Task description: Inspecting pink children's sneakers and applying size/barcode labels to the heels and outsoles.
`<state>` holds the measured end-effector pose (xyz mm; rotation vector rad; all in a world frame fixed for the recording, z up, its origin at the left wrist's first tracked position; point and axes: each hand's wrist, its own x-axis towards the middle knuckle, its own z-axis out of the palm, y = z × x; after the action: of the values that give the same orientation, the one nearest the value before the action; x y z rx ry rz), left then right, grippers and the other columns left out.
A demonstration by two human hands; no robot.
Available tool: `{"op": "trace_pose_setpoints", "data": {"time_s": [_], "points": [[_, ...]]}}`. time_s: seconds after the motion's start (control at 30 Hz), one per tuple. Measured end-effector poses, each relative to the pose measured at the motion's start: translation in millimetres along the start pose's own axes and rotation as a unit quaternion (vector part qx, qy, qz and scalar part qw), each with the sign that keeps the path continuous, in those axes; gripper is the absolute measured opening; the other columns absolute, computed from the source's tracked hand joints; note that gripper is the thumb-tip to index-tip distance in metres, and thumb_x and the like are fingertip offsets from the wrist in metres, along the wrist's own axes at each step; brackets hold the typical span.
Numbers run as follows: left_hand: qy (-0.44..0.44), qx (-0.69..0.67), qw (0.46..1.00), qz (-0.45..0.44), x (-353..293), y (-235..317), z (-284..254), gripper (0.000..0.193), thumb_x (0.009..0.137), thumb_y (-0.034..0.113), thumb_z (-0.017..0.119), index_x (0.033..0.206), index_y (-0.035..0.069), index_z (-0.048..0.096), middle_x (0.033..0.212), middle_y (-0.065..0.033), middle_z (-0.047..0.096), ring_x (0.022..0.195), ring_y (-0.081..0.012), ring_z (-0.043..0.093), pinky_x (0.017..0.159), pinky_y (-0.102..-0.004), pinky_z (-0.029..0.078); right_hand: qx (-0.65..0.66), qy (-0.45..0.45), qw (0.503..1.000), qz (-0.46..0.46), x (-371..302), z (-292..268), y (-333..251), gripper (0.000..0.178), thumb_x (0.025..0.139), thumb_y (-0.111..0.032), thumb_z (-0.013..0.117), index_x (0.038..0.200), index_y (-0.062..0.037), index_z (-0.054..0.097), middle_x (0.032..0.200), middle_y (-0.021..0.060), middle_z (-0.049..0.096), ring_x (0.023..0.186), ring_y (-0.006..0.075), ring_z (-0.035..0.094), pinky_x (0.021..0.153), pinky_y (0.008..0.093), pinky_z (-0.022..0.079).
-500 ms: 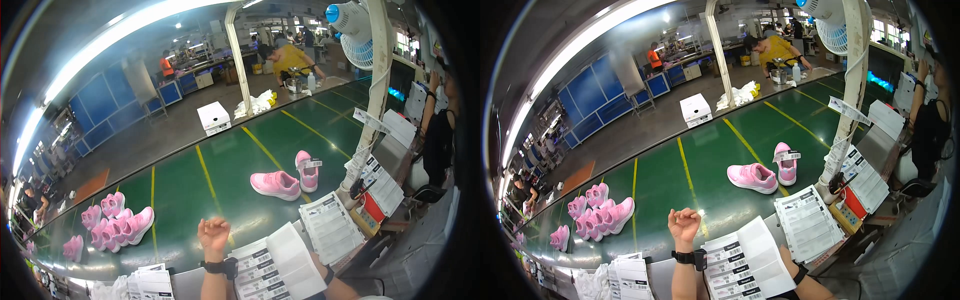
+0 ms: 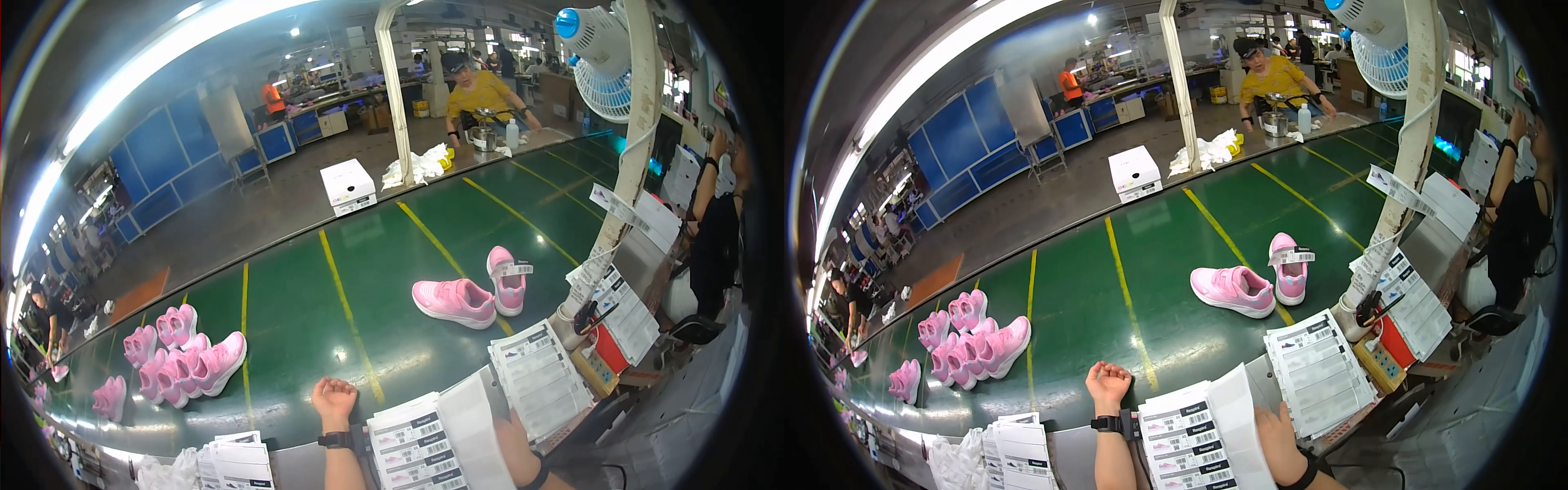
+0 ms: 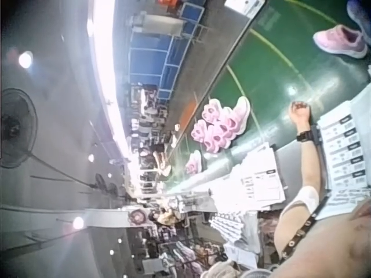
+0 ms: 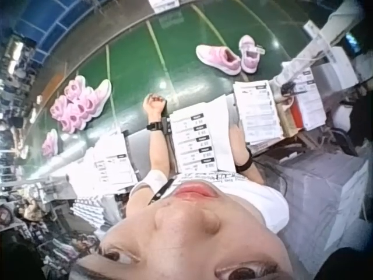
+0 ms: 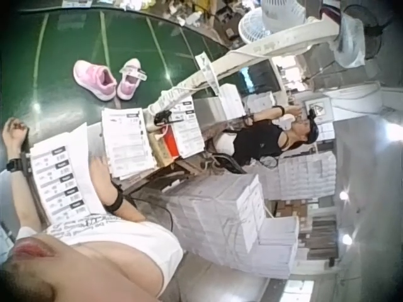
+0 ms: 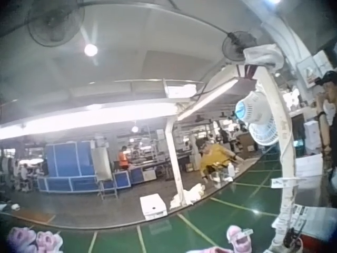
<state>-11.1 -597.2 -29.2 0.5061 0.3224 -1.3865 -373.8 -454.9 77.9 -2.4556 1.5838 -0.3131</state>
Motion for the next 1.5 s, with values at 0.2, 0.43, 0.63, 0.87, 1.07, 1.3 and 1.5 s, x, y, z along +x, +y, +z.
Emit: {"op": "trace_pose_setpoints", "data": {"time_s": [0.2, 0.43, 0.63, 0.87, 1.07, 1.3, 1.5], "points": [[-0.01, 0.031, 0.999, -0.011, 2.4, 0.8, -1.0, 0.009, 0.085, 0.02, 0.055, 0.081, 0.013, 0.054, 0.073, -0.0003, 0.054, 0.072, -0.0178, 0.052, 0.068, -0.0357, 0.041, 0.204, 0.1, 0.95, -0.213, 10.7, -12.2, -52.0, 0.033, 0.082, -0.022, 0.063, 0.109, -0.0036, 0.063, 0.113, 0.0204, 0.061, 0.099, 0.0343, 0.06, 0.079, 0.0428, 0.051], [-0.013, 0.07, 0.997, -0.009, 7.1, -5.3, -0.4, 0.008, 0.084, 0.018, 0.058, 0.085, 0.01, 0.054, 0.076, -0.0023, 0.054, 0.072, -0.0183, 0.051, 0.067, -0.0357, 0.041, 0.148, -0.168, 0.948, -0.225, 2.4, 19.2, -49.0, 0.05, 0.076, -0.026, 0.069, 0.12, -0.0047, 0.058, 0.125, 0.0272, 0.052, 0.109, 0.0397, 0.056, 0.086, 0.045, 0.052], [-0.015, 0.085, 0.996, -0.017, 6.1, -5.4, -1.7, 0.01, 0.085, 0.017, 0.058, 0.087, 0.009, 0.053, 0.076, -0.0025, 0.053, 0.072, -0.0184, 0.05, 0.068, -0.0355, 0.04, 0.251, -0.082, 0.946, -0.186, 12.0, 22.6, -36.6, 0.059, 0.078, -0.027, 0.073, 0.128, -0.0038, 0.054, 0.133, 0.02, 0.05, 0.123, 0.0382, 0.05, 0.097, 0.0487, 0.045], [-0.021, 0.097, 0.994, -0.033, 7.0, -7.0, -2.6, 0.009, 0.082, 0.013, 0.059, 0.088, 0.009, 0.053, 0.076, -0.0024, 0.053, 0.072, -0.0182, 0.05, 0.068, -0.0353, 0.04, 0.077, -0.092, 0.974, -0.194, 20.5, 43.9, -23.8, 0.073, 0.075, -0.037, 0.075, 0.135, -0.0045, 0.049, 0.145, 0.0259, 0.036, 0.127, 0.0539, 0.038, 0.1, 0.0497, 0.043], [-0.027, 0.11, 0.993, -0.042, 4.4, -6.9, -1.6, 0.009, 0.081, 0.012, 0.059, 0.087, 0.009, 0.054, 0.078, -0.0018, 0.054, 0.073, -0.0179, 0.051, 0.068, -0.0354, 0.04, 0.09, -0.121, 0.969, -0.196, 24.3, 47.4, -22.5, 0.076, 0.075, -0.039, 0.075, 0.137, -0.0051, 0.046, 0.148, 0.0256, 0.032, 0.129, 0.0548, 0.036, 0.099, 0.0499, 0.045], [-0.051, 0.088, 0.992, -0.079, 3.7, -4.8, 2.1, 0.006, 0.085, 0.016, 0.055, 0.083, 0.01, 0.058, 0.075, -0.0005, 0.056, 0.073, -0.0172, 0.054, 0.069, -0.0355, 0.042, 0.132, -0.167, 0.969, -0.13, 28.4, 44.1, -18.8, 0.074, 0.077, -0.043, 0.073, 0.138, -0.0125, 0.044, 0.154, 0.0131, 0.03, 0.138, 0.0426, 0.032, 0.096, 0.0474, 0.048], [-0.045, 0.111, 0.992, -0.046, -2.4, -5.0, 6.3, 0.009, 0.084, 0.016, 0.056, 0.083, 0.01, 0.063, 0.082, -0.001, 0.063, 0.078, -0.0183, 0.058, 0.074, -0.0355, 0.045, 0.139, -0.151, 0.97, -0.13, 29.3, 38.6, -23.4, 0.073, 0.074, -0.04, 0.075, 0.135, -0.011, 0.047, 0.152, 0.0124, 0.034, 0.137, 0.0421, 0.034, 0.095, 0.0472, 0.048]]}}
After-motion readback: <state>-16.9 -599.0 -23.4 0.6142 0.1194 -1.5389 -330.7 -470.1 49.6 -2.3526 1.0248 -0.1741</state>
